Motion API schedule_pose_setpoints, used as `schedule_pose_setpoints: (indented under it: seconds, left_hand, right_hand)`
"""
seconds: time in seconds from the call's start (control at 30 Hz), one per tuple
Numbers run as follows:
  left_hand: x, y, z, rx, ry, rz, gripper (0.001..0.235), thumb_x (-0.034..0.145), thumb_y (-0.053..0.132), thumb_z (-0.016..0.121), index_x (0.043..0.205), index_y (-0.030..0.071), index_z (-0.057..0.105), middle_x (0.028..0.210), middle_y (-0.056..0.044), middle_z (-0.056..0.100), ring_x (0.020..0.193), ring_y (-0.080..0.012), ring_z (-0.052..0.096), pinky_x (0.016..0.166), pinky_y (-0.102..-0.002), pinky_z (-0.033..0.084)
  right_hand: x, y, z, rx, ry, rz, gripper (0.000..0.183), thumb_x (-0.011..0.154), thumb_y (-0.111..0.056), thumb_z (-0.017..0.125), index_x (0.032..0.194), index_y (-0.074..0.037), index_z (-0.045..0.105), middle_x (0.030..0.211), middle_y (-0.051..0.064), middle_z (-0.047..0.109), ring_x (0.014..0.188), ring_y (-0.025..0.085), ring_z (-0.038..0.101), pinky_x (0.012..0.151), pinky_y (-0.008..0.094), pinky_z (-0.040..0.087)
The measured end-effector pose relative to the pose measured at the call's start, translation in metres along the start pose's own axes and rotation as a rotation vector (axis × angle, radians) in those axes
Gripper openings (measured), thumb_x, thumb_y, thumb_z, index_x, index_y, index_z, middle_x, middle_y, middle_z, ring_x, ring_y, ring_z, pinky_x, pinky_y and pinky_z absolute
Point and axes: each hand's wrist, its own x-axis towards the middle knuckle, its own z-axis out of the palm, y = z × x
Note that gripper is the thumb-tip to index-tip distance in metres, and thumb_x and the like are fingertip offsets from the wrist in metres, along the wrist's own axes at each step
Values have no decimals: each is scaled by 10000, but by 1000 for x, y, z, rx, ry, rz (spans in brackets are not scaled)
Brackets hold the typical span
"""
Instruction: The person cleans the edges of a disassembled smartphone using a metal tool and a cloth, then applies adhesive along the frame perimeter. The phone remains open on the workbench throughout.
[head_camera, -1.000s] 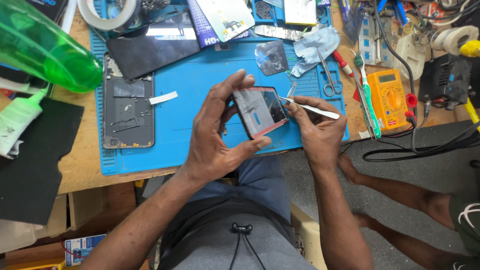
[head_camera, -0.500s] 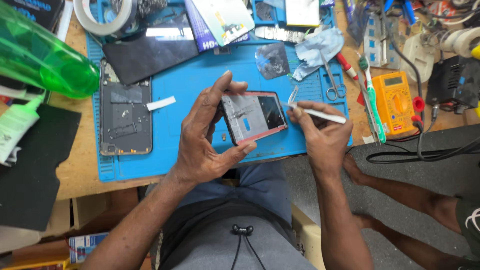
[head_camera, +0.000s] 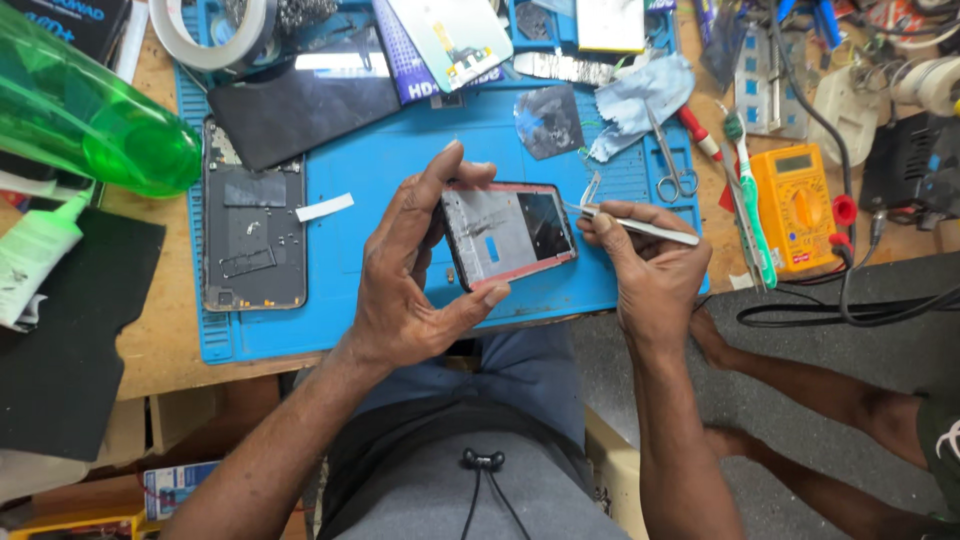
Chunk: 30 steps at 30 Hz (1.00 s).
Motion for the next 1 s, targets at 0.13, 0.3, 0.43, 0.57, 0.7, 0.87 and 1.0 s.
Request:
schedule_pose_setpoints:
  seconds: [0.13,0.3,0.43,0.57,0.7,0.87,1.0]
  left_hand:
    - [3,-2,0,-28,-2,-10,911,957,208,824,1640,53,241,1497,-132,499,1431,-213,530,1239,-338,525]
    - [6,-1,-2,-204,54,-98,848,1028,194,765,1646,13,213,1515,-154,479,1474,-248,502,1269,-371,478]
    - [13,-7,-15,-343,77,-165,915,1049,385,716,1683,1,181,1513,-166,503,1429,-254,541,1217,-378,492]
    - [21,-22,-29,-398,89,-245,856,1098,554,551,1657,-9,232,1505,-178,518,1372,-256,589,1159,-390,541]
    - [21,-34,-29,-350,113,-297,842,1103,625,412,1656,10,255,1439,-176,550,1338,-258,620,1135,-401,575]
    - [20,-36,-30,-400,130,-347,833,1090,611,418,1646,14,250,1410,-167,562,1335,-266,608,1160,-412,540]
    - [20,-42,-31,-450,137,-356,805,1091,583,430,1638,19,255,1404,-174,568,1337,-273,603,1174,-434,541]
  right_hand:
    - [7,2,3,-26,-9,-5,145,963,10,731,1087,80,703,977,153,765,882,172,767,817,265,636]
    - [12,-2,2,-90,-42,-7,173,949,-8,731,1100,76,714,968,151,773,881,162,767,804,257,633]
    - [5,-8,-5,-57,-134,32,167,950,-24,753,1072,81,707,955,153,764,870,175,767,799,266,631]
    - [-15,-12,-5,-98,-198,93,164,943,-27,753,1060,81,714,944,155,762,867,181,767,796,274,645]
    - [-22,-16,3,-123,-182,77,170,943,-16,760,1070,86,710,959,164,770,890,190,774,811,284,635]
    - [-7,-13,3,-50,-252,120,153,938,-7,744,1060,81,712,973,171,767,891,193,780,819,299,660]
    - [3,-10,-1,0,-314,116,166,922,-2,752,1058,84,709,942,186,760,877,216,786,810,302,661]
